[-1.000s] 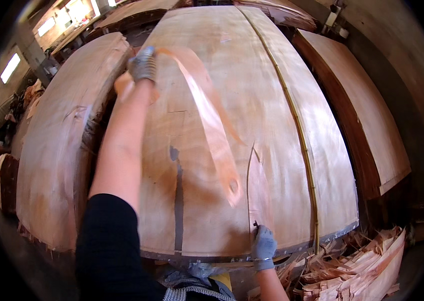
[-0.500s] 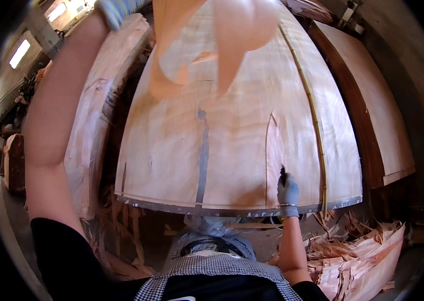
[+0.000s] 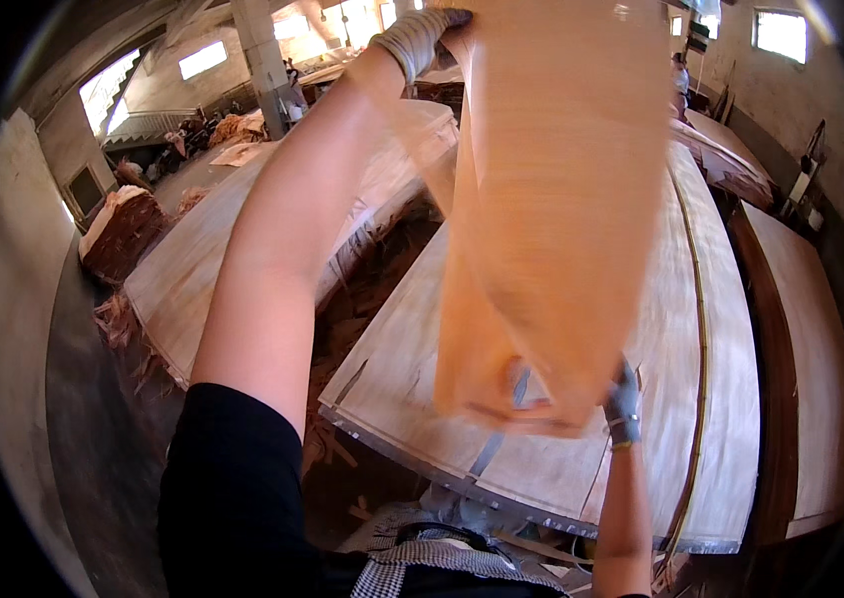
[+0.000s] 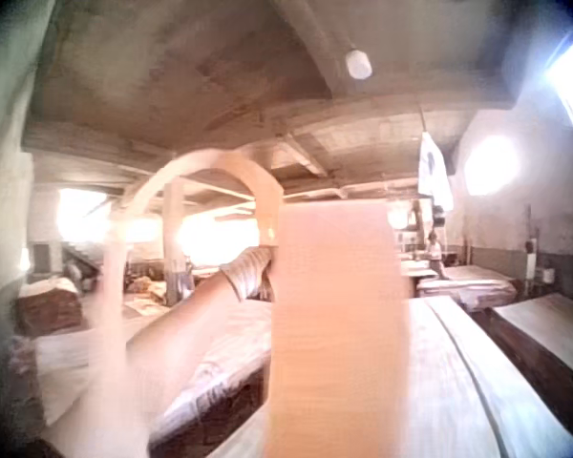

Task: The person trims thin wood veneer sheets using a utility knife, carefully removing excess strips and organizing the pieces on a workbench.

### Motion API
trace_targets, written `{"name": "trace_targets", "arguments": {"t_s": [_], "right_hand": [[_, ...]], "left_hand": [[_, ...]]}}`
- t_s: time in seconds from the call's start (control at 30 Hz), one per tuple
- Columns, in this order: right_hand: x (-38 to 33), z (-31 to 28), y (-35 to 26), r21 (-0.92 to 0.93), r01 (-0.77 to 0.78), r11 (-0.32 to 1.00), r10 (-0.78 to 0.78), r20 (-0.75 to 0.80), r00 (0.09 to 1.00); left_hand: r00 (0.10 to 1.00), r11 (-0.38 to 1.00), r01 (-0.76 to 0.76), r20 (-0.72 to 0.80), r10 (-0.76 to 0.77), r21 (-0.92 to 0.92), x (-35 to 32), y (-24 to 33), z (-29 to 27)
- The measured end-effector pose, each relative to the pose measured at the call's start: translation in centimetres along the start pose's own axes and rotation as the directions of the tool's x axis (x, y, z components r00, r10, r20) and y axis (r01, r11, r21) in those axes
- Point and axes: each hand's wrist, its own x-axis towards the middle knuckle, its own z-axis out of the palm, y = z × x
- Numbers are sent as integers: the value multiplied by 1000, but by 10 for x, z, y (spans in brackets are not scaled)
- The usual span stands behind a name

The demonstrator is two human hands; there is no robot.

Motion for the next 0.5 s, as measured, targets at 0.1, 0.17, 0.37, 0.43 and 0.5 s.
{"name": "trace_targets", "arguments": {"t_s": [0.1,0.17,0.37,0.43,0.5], "right_hand": [[22,58,-26,69,-99,993,77,270,960],[29,99,-29,69,-163,984,117,438,891],[21,183,35,73,-438,896,338,529,779],[8,200,55,93,-549,831,426,528,734],[-6,221,37,181,-496,849,334,543,770]], "left_hand": [[966,972,233,-124,-228,27,12,-17,-43],[916,924,370,-126,-380,-97,27,-53,-53],[874,887,458,-148,-462,-64,14,-193,-65],[768,759,621,-43,-640,-195,25,-259,-98],[663,625,713,15,-749,-316,22,-305,-145]]}}
